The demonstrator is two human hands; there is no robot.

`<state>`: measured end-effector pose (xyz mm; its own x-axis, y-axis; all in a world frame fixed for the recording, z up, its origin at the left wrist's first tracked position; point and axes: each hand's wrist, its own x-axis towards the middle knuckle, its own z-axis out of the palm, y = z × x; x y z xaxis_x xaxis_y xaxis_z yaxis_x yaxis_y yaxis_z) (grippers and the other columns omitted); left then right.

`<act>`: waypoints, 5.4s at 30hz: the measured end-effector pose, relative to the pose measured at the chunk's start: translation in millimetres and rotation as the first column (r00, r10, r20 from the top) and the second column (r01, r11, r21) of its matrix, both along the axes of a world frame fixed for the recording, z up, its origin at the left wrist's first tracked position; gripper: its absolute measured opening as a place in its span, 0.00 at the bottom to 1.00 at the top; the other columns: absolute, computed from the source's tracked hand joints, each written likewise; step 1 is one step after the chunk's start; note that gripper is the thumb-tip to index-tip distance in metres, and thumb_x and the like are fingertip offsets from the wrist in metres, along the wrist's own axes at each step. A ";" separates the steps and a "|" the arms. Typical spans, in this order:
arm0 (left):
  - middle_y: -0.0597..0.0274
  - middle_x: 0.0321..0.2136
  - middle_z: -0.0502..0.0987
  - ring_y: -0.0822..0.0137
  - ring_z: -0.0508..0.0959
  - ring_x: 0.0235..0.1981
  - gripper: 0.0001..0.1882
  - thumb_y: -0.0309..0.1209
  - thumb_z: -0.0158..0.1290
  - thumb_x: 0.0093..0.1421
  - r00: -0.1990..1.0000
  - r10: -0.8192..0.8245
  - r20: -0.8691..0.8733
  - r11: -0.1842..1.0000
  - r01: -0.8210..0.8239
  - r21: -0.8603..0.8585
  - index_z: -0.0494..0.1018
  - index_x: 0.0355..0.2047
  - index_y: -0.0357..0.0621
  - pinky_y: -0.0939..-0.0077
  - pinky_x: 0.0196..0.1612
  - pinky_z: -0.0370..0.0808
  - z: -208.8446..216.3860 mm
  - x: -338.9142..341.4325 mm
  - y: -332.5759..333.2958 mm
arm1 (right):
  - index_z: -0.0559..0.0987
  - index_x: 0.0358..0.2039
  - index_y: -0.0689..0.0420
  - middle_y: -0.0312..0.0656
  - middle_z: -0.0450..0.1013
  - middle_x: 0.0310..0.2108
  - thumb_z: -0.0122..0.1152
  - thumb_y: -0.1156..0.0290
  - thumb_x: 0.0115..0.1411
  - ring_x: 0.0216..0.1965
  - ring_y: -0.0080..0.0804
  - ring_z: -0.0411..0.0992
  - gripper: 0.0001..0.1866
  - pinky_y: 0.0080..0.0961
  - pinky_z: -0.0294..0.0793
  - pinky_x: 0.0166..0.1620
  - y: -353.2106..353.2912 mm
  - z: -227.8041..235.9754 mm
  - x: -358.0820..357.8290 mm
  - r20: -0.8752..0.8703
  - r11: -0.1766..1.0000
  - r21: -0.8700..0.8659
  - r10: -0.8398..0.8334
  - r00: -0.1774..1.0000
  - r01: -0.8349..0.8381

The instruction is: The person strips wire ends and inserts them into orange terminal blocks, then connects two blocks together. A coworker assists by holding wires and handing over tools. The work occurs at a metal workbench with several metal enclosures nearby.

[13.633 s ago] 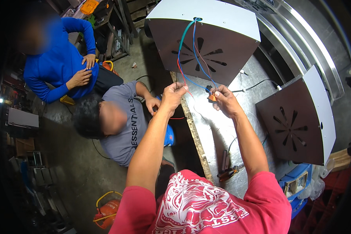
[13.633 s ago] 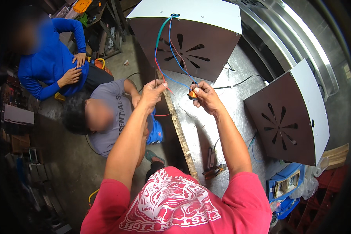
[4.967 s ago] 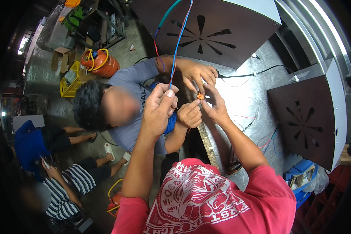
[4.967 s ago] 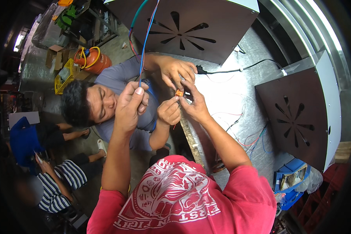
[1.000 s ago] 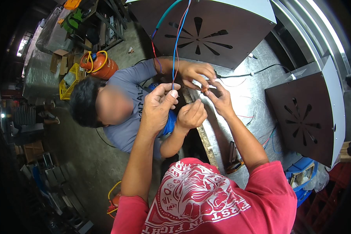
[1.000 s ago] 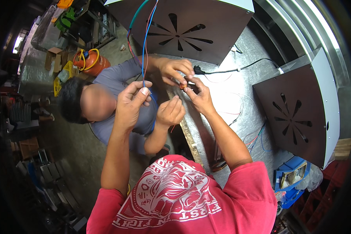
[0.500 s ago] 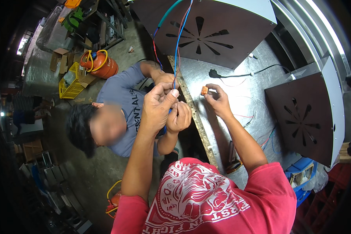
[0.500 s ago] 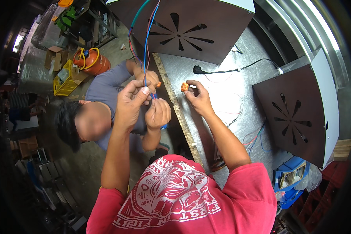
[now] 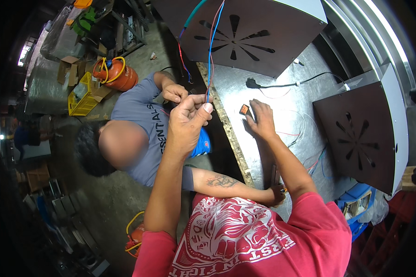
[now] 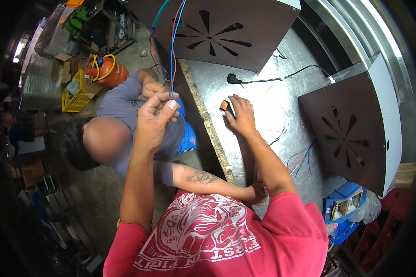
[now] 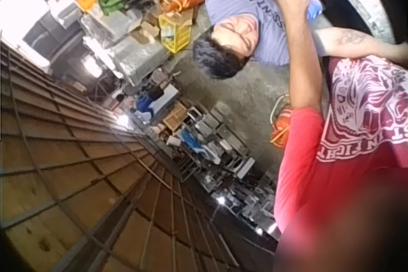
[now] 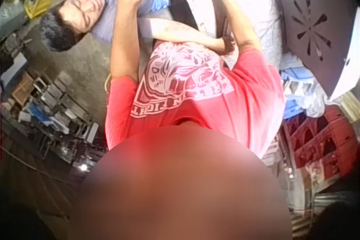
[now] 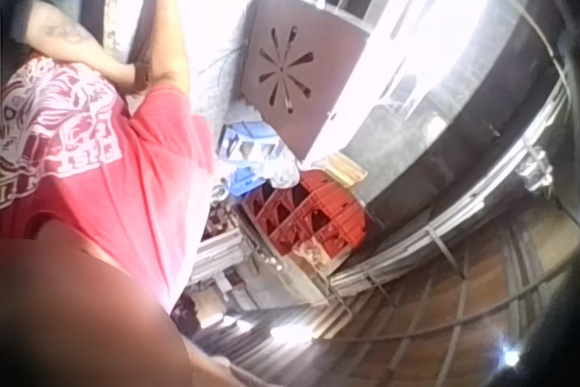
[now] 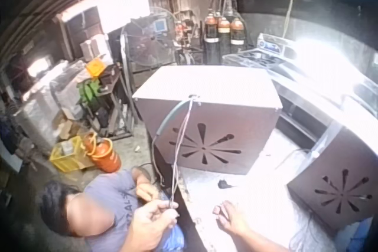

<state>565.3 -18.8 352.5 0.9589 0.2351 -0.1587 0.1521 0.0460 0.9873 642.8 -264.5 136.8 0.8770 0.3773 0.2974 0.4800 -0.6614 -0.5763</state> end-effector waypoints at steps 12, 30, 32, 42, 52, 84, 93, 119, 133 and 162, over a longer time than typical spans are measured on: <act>0.67 0.29 0.79 0.80 0.76 0.30 0.13 0.29 0.62 0.66 0.996 -0.076 0.035 0.985 0.081 -0.151 0.78 0.45 0.30 0.84 0.36 0.74 -25.1 2.5 -55.8 | 0.78 0.55 0.66 0.47 0.79 0.48 0.60 0.63 0.70 0.49 0.30 0.76 0.21 0.30 0.76 0.54 -2.9 163.7 -8.8 -0.416 0.665 0.746 0.445 0.793 0.018; 0.61 0.37 0.83 0.75 0.78 0.35 0.17 0.36 0.55 0.70 0.988 -0.087 -0.130 0.995 0.080 -0.057 0.78 0.51 0.35 0.79 0.39 0.75 -35.8 -22.0 -45.2 | 0.85 0.41 0.64 0.37 0.77 0.29 0.69 0.62 0.65 0.29 0.21 0.74 0.16 0.20 0.74 0.34 30.7 175.1 0.9 -0.657 0.672 0.695 0.448 0.607 0.255; 0.62 0.37 0.83 0.75 0.78 0.35 0.18 0.38 0.57 0.69 0.986 -0.097 -0.134 0.995 0.101 0.021 0.77 0.51 0.36 0.78 0.39 0.75 -33.0 -21.2 -47.7 | 0.85 0.39 0.64 0.37 0.77 0.28 0.69 0.63 0.65 0.28 0.21 0.74 0.15 0.20 0.75 0.33 31.5 175.1 2.6 -0.653 0.681 0.691 0.442 0.615 0.244; 0.61 0.29 0.82 0.76 0.79 0.30 0.10 0.30 0.59 0.65 0.995 -0.076 -0.057 0.979 0.085 0.185 0.77 0.40 0.33 0.78 0.36 0.77 -33.9 -9.1 -57.5 | 0.83 0.38 0.64 0.36 0.77 0.28 0.69 0.66 0.65 0.26 0.20 0.72 0.12 0.19 0.72 0.32 33.6 172.0 2.4 -0.634 0.664 0.715 0.483 0.604 0.219; 0.65 0.28 0.78 0.79 0.75 0.29 0.08 0.28 0.60 0.66 1.000 -0.020 0.006 0.995 0.020 -0.098 0.75 0.40 0.35 0.82 0.33 0.72 -67.1 -11.2 -71.0 | 0.82 0.39 0.63 0.36 0.76 0.30 0.67 0.65 0.66 0.30 0.21 0.72 0.12 0.21 0.74 0.36 27.2 163.1 -1.3 -0.609 0.595 0.765 0.542 0.579 0.248; 0.42 0.60 0.71 0.45 0.72 0.62 0.08 0.31 0.62 0.61 0.969 -0.035 0.246 0.915 -0.068 0.398 0.79 0.37 0.41 0.53 0.65 0.65 -42.6 -9.6 -83.7 | 0.84 0.38 0.63 0.36 0.80 0.32 0.68 0.71 0.64 0.36 0.20 0.75 0.08 0.22 0.75 0.43 28.2 154.8 10.6 -0.540 0.702 0.712 0.522 0.660 0.027; 0.48 0.56 0.75 0.48 0.72 0.58 0.08 0.33 0.62 0.61 0.936 -0.062 0.346 0.789 -0.166 0.592 0.79 0.37 0.42 0.55 0.62 0.66 -31.5 -12.5 -81.3 | 0.84 0.38 0.62 0.35 0.80 0.32 0.70 0.67 0.63 0.36 0.20 0.75 0.11 0.21 0.75 0.42 19.3 159.9 22.0 -0.557 0.684 0.729 0.608 0.566 -0.018; 0.51 0.41 0.78 0.50 0.79 0.45 0.08 0.30 0.63 0.59 0.941 -0.046 0.334 0.816 -0.157 0.556 0.81 0.36 0.39 0.58 0.50 0.74 -27.2 -6.7 -74.2 | 0.81 0.44 0.60 0.36 0.78 0.29 0.65 0.63 0.67 0.28 0.18 0.72 0.13 0.15 0.68 0.29 35.7 173.5 11.5 -0.459 0.561 0.814 0.464 0.757 0.150; 0.53 0.40 0.80 0.49 0.79 0.44 0.08 0.26 0.60 0.56 0.911 -0.242 0.334 0.569 -0.145 0.809 0.78 0.37 0.39 0.56 0.50 0.74 -30.8 -15.6 -82.0 | 0.83 0.43 0.65 0.43 0.81 0.36 0.59 0.61 0.71 0.39 0.26 0.77 0.17 0.27 0.76 0.47 51.4 161.3 3.3 -0.466 0.565 0.813 0.484 0.741 0.142; 0.52 0.29 0.79 0.62 0.78 0.29 0.17 0.39 0.60 0.66 0.967 0.003 0.255 0.823 -0.148 0.549 0.79 0.36 0.33 0.68 0.36 0.73 -12.4 72.3 -63.2 | 0.79 0.48 0.58 0.36 0.78 0.39 0.60 0.52 0.70 0.39 0.24 0.76 0.20 0.24 0.75 0.42 39.3 145.2 19.1 -0.546 0.476 0.836 0.664 0.511 0.275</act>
<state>637.6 -82.0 340.1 0.9255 0.2867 0.2474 -0.0652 -0.5228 0.8500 661.9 -225.3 281.9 0.7939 0.5903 -0.1457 -0.4061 0.3364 -0.8497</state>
